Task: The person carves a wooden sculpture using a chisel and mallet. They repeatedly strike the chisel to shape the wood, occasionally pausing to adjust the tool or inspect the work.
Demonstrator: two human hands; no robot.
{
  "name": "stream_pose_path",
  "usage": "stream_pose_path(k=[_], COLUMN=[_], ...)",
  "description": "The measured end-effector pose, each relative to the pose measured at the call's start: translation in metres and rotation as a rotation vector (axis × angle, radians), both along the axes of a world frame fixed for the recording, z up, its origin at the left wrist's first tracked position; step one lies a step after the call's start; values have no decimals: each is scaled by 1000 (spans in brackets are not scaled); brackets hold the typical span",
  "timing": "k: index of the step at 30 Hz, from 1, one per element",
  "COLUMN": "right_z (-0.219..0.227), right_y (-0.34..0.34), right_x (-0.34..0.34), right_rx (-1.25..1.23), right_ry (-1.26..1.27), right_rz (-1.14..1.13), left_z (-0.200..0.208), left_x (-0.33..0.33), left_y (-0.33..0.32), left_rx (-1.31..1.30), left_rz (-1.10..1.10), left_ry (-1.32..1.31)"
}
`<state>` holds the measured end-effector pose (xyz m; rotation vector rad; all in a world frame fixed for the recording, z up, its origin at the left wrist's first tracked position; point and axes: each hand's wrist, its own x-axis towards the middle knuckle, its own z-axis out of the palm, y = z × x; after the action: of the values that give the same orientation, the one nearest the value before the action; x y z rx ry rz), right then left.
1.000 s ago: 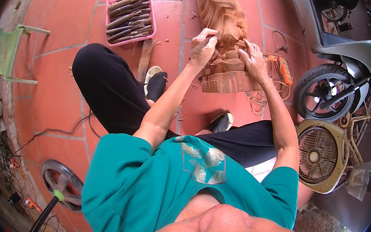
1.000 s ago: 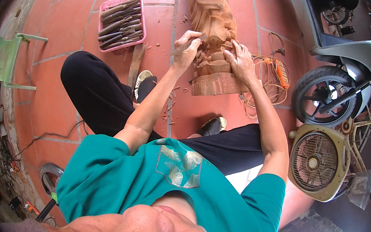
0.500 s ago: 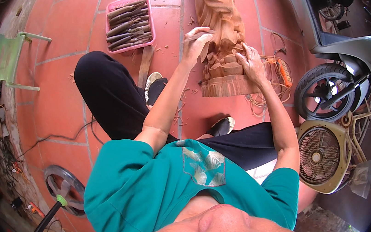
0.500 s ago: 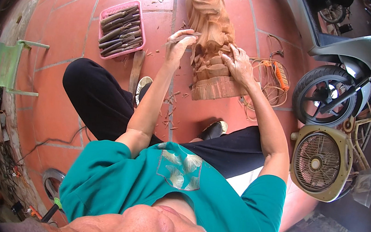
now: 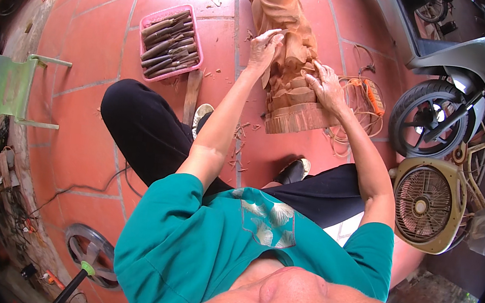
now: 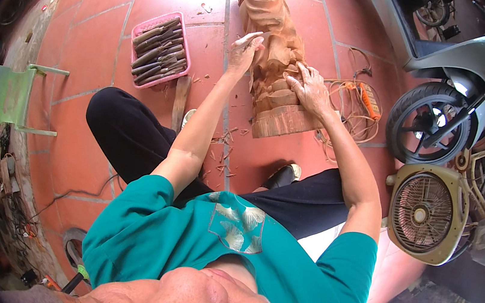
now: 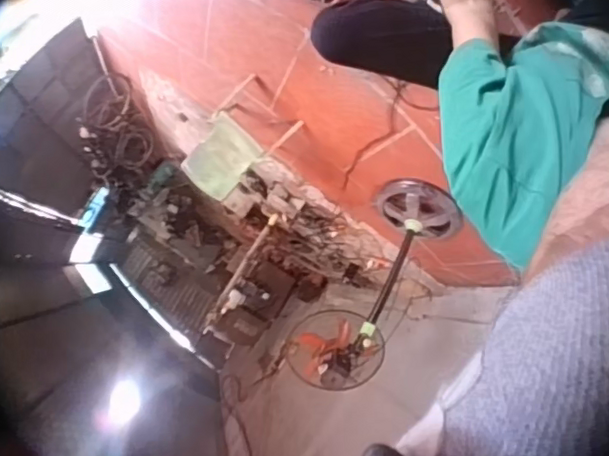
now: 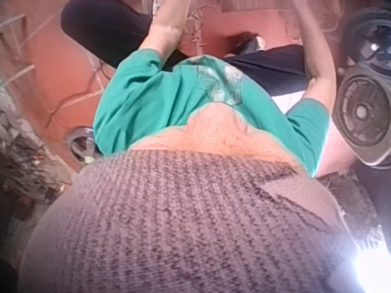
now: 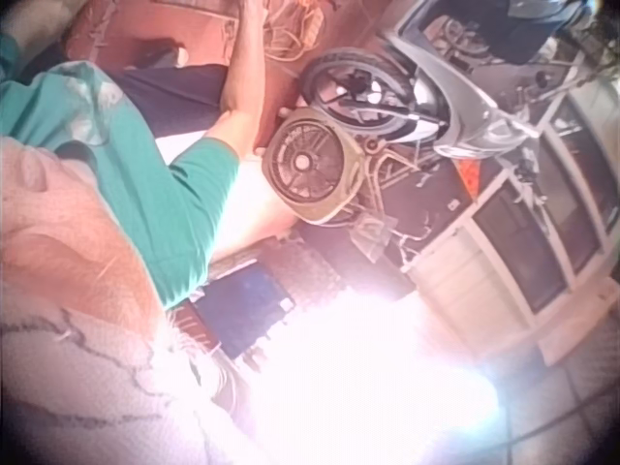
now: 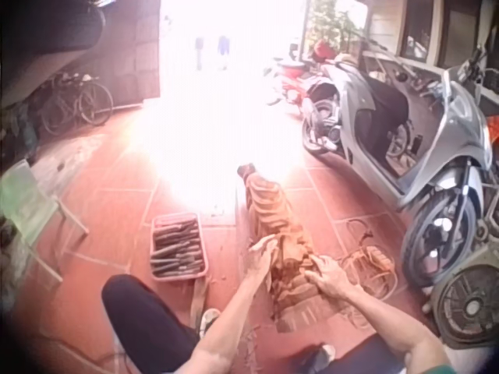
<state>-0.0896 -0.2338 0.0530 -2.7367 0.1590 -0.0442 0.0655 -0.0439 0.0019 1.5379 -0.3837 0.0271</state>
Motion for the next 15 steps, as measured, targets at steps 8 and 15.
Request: stream_pose_path(k=[8,15], right_z=[-5,-1], right_y=[-3,3], right_x=[-2,-1], right_rx=[-17,-10], right_ry=[6,-18], right_rz=[-22,-22], left_z=[1,1], left_x=[9,11], left_y=[3,3], left_rx=[288,298], left_rz=[31,43], left_ry=[-386,-546])
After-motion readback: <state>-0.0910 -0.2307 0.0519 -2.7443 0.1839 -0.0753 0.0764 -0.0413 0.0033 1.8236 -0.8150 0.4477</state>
